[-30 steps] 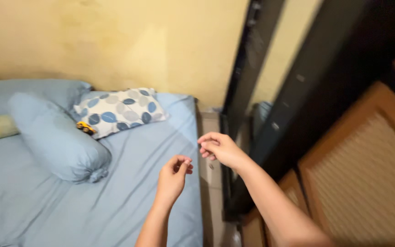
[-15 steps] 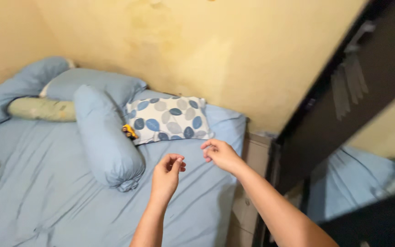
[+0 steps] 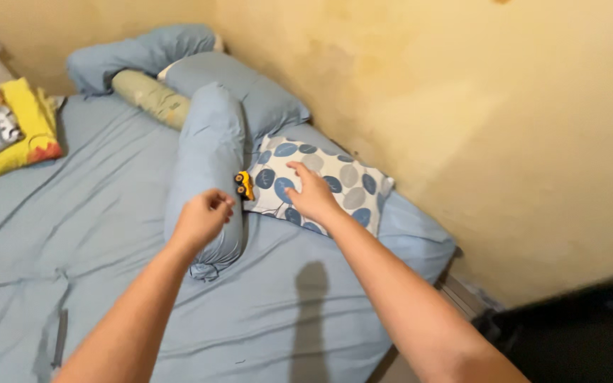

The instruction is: The person folds a patterned blanket and places it on the bed. They then pick up a pillow, move it to a different position, and smooth the fitted sheet along the mattress edges. Finally, they stack the folded blanket and pillow at the head of the bed.

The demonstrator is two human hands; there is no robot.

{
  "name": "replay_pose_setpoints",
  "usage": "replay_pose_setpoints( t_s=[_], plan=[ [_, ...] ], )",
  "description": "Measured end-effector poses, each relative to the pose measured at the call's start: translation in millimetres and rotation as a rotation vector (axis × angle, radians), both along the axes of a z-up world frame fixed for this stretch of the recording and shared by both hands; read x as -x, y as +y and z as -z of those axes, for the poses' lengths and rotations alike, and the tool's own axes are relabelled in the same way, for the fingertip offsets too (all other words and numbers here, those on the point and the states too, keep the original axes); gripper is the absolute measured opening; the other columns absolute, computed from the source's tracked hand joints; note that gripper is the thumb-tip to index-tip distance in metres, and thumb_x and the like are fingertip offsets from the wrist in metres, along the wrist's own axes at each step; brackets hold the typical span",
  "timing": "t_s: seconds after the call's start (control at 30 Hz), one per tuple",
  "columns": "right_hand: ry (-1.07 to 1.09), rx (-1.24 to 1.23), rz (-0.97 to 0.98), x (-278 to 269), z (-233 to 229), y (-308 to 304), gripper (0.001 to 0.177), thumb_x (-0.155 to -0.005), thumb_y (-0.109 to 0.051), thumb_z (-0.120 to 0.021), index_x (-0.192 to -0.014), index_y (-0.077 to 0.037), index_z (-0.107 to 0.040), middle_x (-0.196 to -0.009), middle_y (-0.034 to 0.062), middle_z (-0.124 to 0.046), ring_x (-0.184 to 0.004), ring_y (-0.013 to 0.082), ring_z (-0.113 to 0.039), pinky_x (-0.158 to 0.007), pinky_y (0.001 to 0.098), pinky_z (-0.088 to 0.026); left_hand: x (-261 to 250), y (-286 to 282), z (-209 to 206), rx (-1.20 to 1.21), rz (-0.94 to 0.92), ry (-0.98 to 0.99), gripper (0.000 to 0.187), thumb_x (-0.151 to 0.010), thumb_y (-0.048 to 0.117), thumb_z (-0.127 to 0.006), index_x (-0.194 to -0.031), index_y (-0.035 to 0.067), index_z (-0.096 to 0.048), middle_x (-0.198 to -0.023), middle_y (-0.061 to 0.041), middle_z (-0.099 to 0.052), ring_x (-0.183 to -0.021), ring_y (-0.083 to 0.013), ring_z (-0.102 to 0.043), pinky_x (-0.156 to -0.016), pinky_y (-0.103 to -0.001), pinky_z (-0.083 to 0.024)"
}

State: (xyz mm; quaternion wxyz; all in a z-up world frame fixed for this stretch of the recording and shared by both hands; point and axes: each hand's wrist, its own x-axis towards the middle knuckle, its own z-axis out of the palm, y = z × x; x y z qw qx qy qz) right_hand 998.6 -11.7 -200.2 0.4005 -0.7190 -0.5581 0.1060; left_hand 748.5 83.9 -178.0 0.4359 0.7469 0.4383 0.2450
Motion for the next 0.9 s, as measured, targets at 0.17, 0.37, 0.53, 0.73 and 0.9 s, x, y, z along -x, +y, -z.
replay_pose_setpoints(
  t_s=[0.17, 0.37, 0.53, 0.73, 0.9],
  plan=[
    [-0.149, 0.085, -0.032, -72.9, 108.6, 50.3, 0.074, -0.08, -0.027, -0.079, -0.146, -0.018, -0.047, -0.143, 0.0224, -0.054, -0.134, 0.0418, -0.047, -0.112, 0.0496, -0.038, -36.5, 73.8, 88.3, -0.062, -0.1, 0.186, 0.021, -0.092, 0.022, -0.066, -0.101, 0.005, -0.074, -0.083, -0.013, -0.076, -0.074, -0.0233, -0.074, -0.071, -0.037, -0.057],
    [-0.141, 0.547, 0.142, -123.0, 255.7, 74.3, 0.093, -0.079, -0.034, -0.083, -0.156, -0.036, -0.029, -0.166, 0.0138, -0.017, -0.149, 0.0492, -0.014, -0.118, 0.0577, -0.028, -87.7, 152.8, 257.2, -0.145, -0.113, 0.268, 0.02, -0.088, 0.019, -0.067, -0.104, 0.007, -0.073, -0.086, -0.017, -0.075, -0.081, -0.0321, -0.073, -0.076, -0.043, -0.057],
    [-0.275, 0.693, 0.158, -138.0, 331.1, 106.6, 0.1, -0.077, -0.031, -0.086, -0.155, -0.044, -0.025, -0.171, 0.0051, -0.006, -0.155, 0.0417, -0.01, -0.115, 0.0682, -0.029, -135.0, 197.5, 364.4, -0.261, -0.138, 0.313, 0.042, -0.083, 0.017, -0.072, -0.124, 0.015, -0.063, -0.127, -0.017, -0.062, -0.115, -0.0357, -0.062, -0.095, -0.045, -0.053],
    [-0.409, 0.904, 0.165, -147.3, 405.1, 152.1, 0.112, -0.076, -0.03, -0.089, -0.155, -0.055, -0.014, -0.172, 0.0022, 0.007, -0.155, 0.0452, -0.001, -0.112, 0.0743, -0.025, -169.9, 233.2, 429.6, -0.414, 0.013, 0.767, 0.09, -0.077, 0.018, -0.073, -0.153, 0.041, -0.031, -0.165, -0.01, -0.012, -0.145, -0.0389, -0.033, -0.098, -0.051, -0.049],
    [-0.603, 0.881, 0.173, -161.6, 479.1, 175.8, 0.107, -0.08, -0.01, -0.077, -0.158, -0.054, -0.016, -0.173, 0.007, 0.002, -0.151, 0.05, -0.011, -0.104, 0.0728, -0.032, -174.1, 270.4, 465.1, -0.755, 0.136, 1.005, 0.093, -0.083, 0.022, -0.068, -0.158, 0.053, -0.023, -0.172, -0.01, 0.002, -0.149, -0.047, -0.026, -0.108, -0.052, -0.041]
  ],
)
